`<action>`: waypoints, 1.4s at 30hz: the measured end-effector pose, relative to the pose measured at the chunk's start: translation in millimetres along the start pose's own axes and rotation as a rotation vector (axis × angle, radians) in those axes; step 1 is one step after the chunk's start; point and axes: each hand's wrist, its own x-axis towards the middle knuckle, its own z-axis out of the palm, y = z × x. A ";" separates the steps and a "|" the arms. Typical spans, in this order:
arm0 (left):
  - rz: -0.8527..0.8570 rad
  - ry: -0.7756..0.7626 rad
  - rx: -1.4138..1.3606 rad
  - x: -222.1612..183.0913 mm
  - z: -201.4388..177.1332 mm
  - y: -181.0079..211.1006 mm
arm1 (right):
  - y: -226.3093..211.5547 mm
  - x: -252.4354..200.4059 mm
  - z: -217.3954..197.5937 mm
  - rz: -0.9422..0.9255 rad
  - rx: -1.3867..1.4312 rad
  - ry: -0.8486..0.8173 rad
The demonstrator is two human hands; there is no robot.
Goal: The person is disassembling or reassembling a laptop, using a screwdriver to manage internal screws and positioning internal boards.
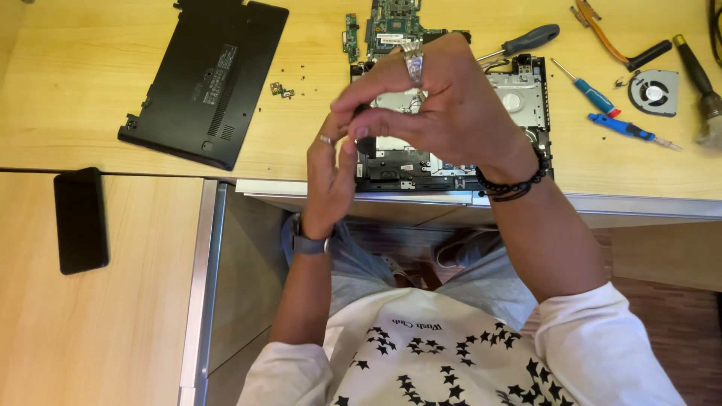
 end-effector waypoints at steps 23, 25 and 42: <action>0.116 -0.156 0.826 -72.4 146.1 -27.9 | -6.1 7.0 -1.7 0.097 -0.315 -0.407; 0.101 -0.116 0.845 -66.7 145.4 -30.6 | 5.3 4.6 3.2 0.034 -0.336 -0.350; 0.129 -0.055 0.628 -72.3 126.0 -27.9 | 12.7 -3.9 14.0 -0.079 -0.416 -0.049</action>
